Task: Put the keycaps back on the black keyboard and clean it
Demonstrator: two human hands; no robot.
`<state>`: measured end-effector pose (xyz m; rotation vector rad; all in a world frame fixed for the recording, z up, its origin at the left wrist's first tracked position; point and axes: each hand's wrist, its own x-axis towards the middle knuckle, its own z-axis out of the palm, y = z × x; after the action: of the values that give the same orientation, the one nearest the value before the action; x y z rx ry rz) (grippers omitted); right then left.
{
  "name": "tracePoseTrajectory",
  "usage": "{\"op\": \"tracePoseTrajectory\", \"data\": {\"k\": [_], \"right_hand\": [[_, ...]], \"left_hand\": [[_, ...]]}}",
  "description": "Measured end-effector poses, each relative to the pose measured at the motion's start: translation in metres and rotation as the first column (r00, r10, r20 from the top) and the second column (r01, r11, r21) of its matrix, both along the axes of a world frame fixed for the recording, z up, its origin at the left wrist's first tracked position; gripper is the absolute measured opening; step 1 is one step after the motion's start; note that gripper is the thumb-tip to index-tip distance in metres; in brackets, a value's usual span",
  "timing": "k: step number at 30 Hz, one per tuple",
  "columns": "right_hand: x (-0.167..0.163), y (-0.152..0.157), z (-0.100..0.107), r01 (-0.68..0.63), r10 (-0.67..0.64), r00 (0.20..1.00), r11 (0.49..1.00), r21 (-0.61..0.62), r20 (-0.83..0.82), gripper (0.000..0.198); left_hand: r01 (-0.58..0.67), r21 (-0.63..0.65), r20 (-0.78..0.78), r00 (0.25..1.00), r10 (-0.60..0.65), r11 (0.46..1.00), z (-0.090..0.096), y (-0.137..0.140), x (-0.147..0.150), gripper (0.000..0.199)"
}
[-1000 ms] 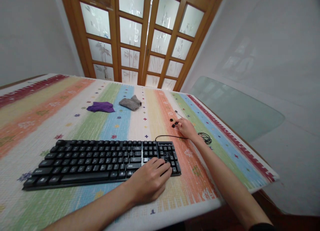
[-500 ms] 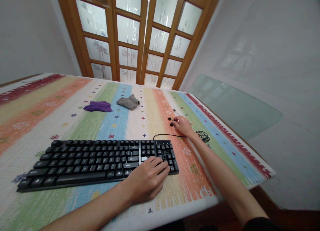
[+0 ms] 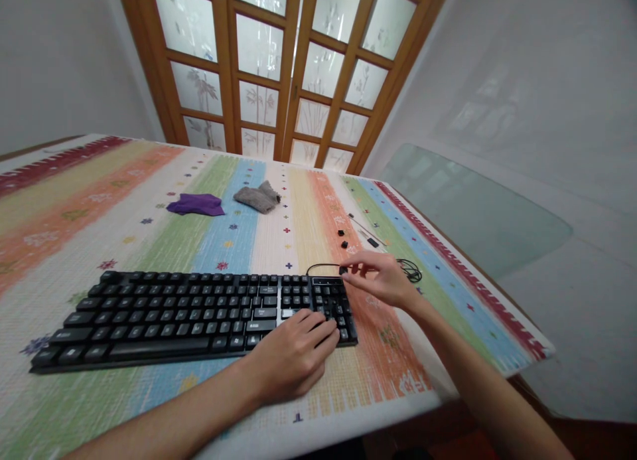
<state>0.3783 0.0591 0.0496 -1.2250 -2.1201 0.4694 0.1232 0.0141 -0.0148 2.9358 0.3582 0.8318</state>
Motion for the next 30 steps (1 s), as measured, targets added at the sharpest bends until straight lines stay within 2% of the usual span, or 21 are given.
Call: {"op": "tracePoseTrajectory", "data": {"k": [4,11,24,30], "right_hand": [[-0.01,-0.028,-0.006,-0.096,0.095,0.991,0.995,0.014,0.091,0.015],[-0.014,-0.033,-0.024,-0.177,0.162,0.977,0.979,0.099,0.138,0.018],[-0.019,-0.036,-0.028,-0.145,0.098,0.974,0.962,0.23,0.206,0.018],[-0.017,-0.038,-0.028,-0.165,0.119,0.972,0.959,0.23,0.203,0.018]], "left_hand": [[-0.001,-0.004,0.014,1.0,0.001,1.0,0.001,0.0,0.0,0.033],[-0.009,0.011,0.004,1.0,0.009,1.0,-0.001,0.0,0.001,0.032],[-0.017,0.038,0.006,1.0,0.017,0.999,-0.001,0.0,0.002,0.028],[-0.011,0.035,0.013,1.0,0.011,0.999,-0.001,0.001,0.002,0.029]]}}
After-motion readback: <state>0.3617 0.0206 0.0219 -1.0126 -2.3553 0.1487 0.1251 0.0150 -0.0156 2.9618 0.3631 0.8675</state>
